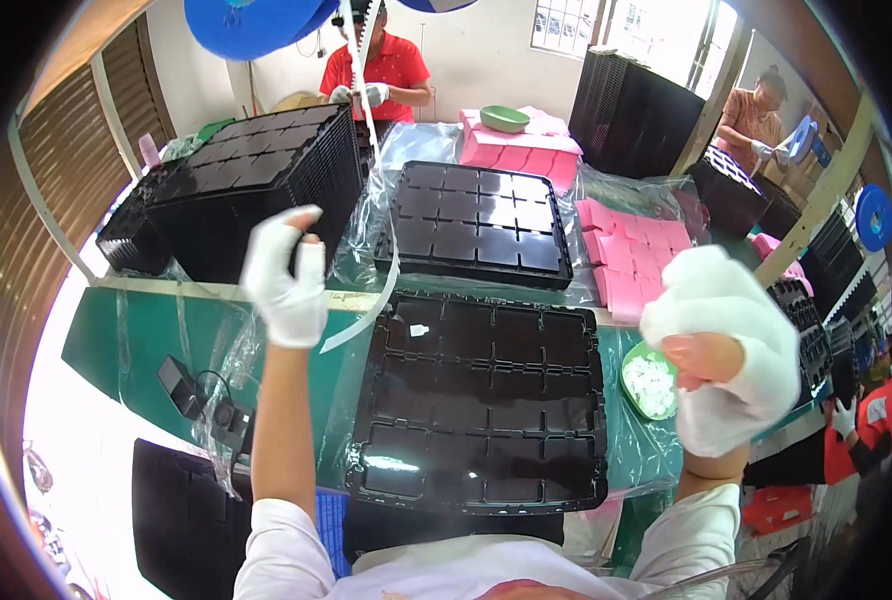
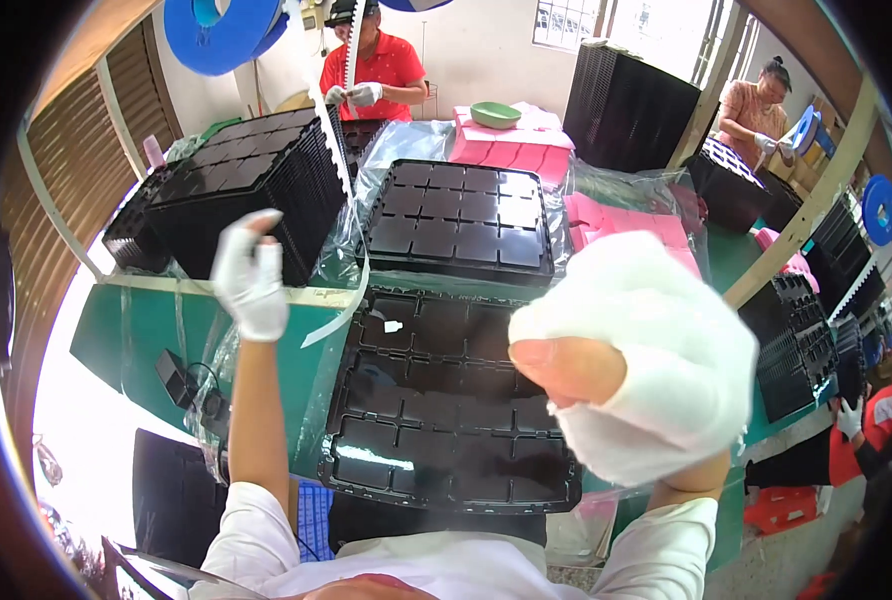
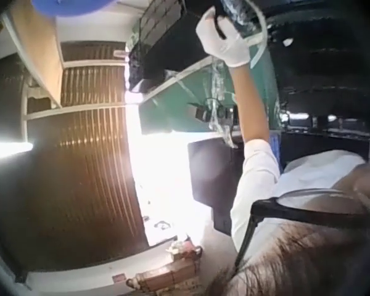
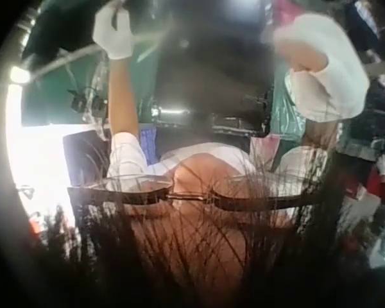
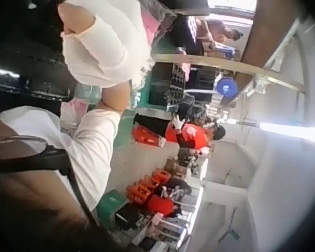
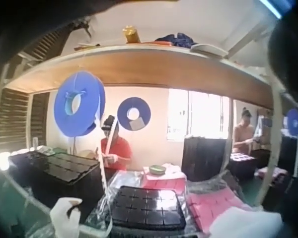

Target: The person cleans a black plastic tray with a white cloth, then fits a pink foam insert into the tray by hand.

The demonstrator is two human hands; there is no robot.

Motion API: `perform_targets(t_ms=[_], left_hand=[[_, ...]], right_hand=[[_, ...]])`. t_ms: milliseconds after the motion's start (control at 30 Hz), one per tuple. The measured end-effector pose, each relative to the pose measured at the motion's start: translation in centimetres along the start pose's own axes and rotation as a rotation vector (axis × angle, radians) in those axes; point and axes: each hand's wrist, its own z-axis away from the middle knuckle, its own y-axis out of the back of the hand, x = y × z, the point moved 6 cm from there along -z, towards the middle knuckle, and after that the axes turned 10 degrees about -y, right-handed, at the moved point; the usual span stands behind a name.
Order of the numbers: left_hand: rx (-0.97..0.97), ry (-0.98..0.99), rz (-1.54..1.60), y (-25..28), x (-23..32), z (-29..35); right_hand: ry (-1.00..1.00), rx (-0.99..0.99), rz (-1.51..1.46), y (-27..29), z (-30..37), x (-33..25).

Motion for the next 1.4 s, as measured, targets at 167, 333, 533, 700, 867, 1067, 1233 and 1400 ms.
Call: perform_targets(t_ms=[167,333,533,700,867,1067,1233,1400], left_hand=[[-0.121,0.306,-0.312,-0.3,-14.2,14.9],[-0.123,0.479,-0.231,-0.6,-16.4,17.2],[-0.149,0.511,-0.225,-0.6,-16.3,18.1],[-0.278,0.421,-0.155,-2.4,-14.7,17.1],[-0.698,0.421,0.021,-4.9,-12.7,17.1],[-0.772,0.524,0.119,-5.2,-12.2,17.8],[-0.681,0.600,0.156,-6.5,-12.3,17.9],[-0.582,0.539,0.221,-6.7,-12.4,18.2]], right_hand=[[-0.100,-0.217,-0.284,-2.0,1.3,2.2],[-0.036,-0.551,-0.603,-0.7,-0.9,-0.3],[-0.024,-0.857,-0.415,1.9,4.0,-0.1],[0.233,-0.341,-0.458,3.3,6.2,-0.4],[0.114,-0.364,-0.654,-2.1,4.6,-0.1],[-0.435,-0.257,-0.982,-13.9,4.4,3.7],[-0.919,-0.427,-0.150,-27.0,8.3,14.1],[-0.830,-0.331,-0.001,-32.2,8.8,17.9]])
